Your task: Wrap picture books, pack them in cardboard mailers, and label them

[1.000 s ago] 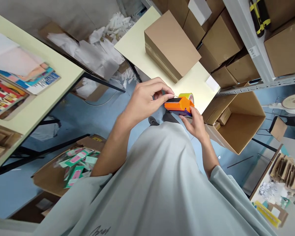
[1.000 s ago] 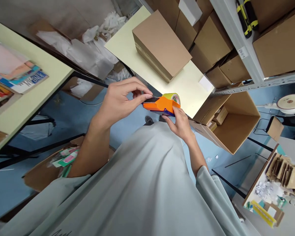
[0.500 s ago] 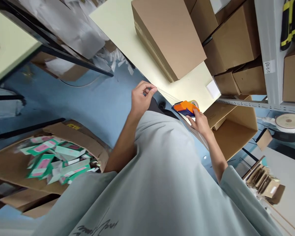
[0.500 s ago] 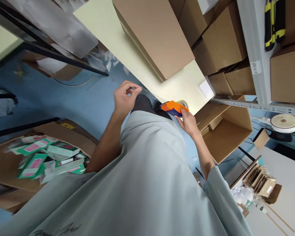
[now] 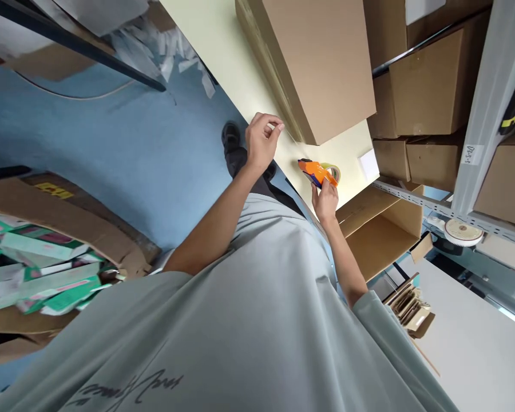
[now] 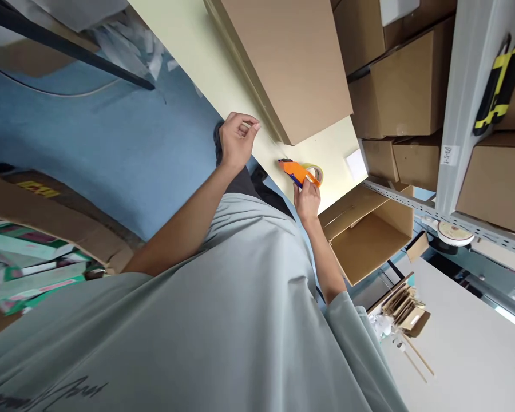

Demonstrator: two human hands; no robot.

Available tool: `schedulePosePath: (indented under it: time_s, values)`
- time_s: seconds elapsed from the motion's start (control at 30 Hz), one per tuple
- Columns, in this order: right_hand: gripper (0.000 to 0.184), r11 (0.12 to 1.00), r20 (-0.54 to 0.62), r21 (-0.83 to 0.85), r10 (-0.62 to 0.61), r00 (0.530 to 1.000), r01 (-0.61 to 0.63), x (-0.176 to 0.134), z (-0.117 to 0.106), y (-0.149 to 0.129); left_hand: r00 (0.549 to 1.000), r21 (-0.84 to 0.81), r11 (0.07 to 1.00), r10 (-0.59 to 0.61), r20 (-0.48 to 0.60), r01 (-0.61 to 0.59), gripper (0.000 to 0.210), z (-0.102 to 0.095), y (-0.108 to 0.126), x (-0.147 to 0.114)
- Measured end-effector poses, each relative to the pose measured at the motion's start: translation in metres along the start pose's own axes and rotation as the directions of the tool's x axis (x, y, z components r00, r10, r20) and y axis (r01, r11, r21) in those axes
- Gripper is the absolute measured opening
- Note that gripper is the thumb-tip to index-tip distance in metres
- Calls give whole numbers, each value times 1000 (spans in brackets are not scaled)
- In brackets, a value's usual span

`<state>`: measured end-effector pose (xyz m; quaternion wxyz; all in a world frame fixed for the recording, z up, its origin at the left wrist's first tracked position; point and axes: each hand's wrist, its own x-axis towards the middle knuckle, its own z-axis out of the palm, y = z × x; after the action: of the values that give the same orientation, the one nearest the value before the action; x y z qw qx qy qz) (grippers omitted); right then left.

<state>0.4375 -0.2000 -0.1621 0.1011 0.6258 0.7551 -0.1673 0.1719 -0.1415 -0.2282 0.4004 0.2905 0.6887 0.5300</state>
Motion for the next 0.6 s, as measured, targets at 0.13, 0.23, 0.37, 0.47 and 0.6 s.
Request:
schedulePosePath:
  time_s: [0.13, 0.23, 0.37, 0.47, 0.6]
  values:
    - [51, 998, -36, 7, 58, 998, -57, 3, 10, -5, 996, 11, 999, 50, -80, -49, 73, 18, -7, 1]
    - [51, 994, -25, -24, 104, 994, -104, 5, 11, -6, 996, 12, 999, 49, -77, -48, 72, 24, -6, 1]
    - [51, 993, 0, -41, 114, 993, -114, 6, 11, -7, 1000, 18, 999, 28, 2, -28, 58, 28, 2, 3]
    - [50, 994, -14, -48, 100, 995, -101, 6, 15, -7, 1000, 4, 1000, 8, -15, -8, 54, 36, 4, 3]
    - [48, 997, -79, -70, 21, 997, -26, 5, 24, -6, 991, -162, 984, -96, -94, 80, 57, 52, 0, 0]
